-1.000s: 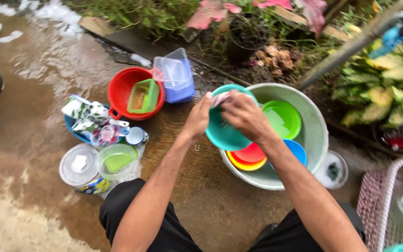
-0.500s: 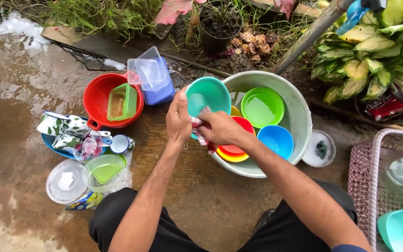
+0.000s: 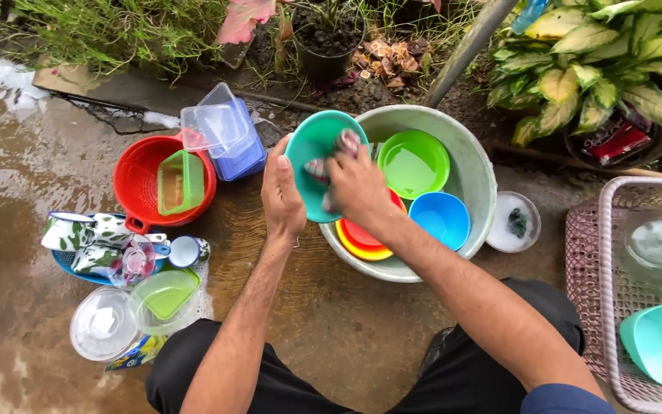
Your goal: Washing, drying, and rinsing a set of colorful plastic bowls in an outdoor area.
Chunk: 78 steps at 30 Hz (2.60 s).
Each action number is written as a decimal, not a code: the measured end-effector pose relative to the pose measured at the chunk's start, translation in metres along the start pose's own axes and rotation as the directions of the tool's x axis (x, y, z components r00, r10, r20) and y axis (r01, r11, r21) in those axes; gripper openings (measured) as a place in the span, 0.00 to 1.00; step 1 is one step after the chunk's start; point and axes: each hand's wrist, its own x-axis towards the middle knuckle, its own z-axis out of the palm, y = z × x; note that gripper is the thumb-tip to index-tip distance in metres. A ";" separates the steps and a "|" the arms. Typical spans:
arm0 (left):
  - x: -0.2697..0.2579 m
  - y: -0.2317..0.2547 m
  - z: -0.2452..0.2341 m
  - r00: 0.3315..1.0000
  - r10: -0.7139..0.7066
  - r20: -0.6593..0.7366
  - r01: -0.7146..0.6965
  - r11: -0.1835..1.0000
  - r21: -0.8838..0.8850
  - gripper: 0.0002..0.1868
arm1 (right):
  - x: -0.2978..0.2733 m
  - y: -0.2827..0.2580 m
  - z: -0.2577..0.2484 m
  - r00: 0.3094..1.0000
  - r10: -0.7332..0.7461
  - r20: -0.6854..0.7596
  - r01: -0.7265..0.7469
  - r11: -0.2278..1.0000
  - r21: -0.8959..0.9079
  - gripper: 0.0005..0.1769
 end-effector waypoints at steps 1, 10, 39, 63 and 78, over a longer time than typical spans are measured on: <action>0.000 -0.003 0.003 1.000 0.000 0.000 0.000 1.000 -0.002 0.30 | 0.000 0.003 0.003 1.000 0.000 0.001 0.000 1.000 -0.002 0.15; 0.002 -0.002 0.025 0.991 -0.131 0.027 0.131 0.915 -0.381 0.33 | 0.026 0.052 -0.086 0.741 -0.110 0.662 -0.667 -0.010 0.745 0.09; -0.218 0.075 0.528 0.483 -0.173 0.859 0.068 0.985 0.161 0.38 | -0.571 0.335 -0.273 -0.199 0.849 0.490 -0.980 -0.185 -0.079 0.26; -0.279 -0.057 0.656 0.025 -0.392 0.920 -0.550 0.763 0.340 0.31 | -0.589 0.337 -0.218 -0.009 0.835 0.550 -0.996 0.040 -0.077 0.22; -0.209 0.077 0.529 0.148 -0.138 0.979 0.624 0.781 0.016 0.49 | -0.388 0.303 -0.276 0.638 0.714 0.288 -0.732 0.678 -0.060 0.21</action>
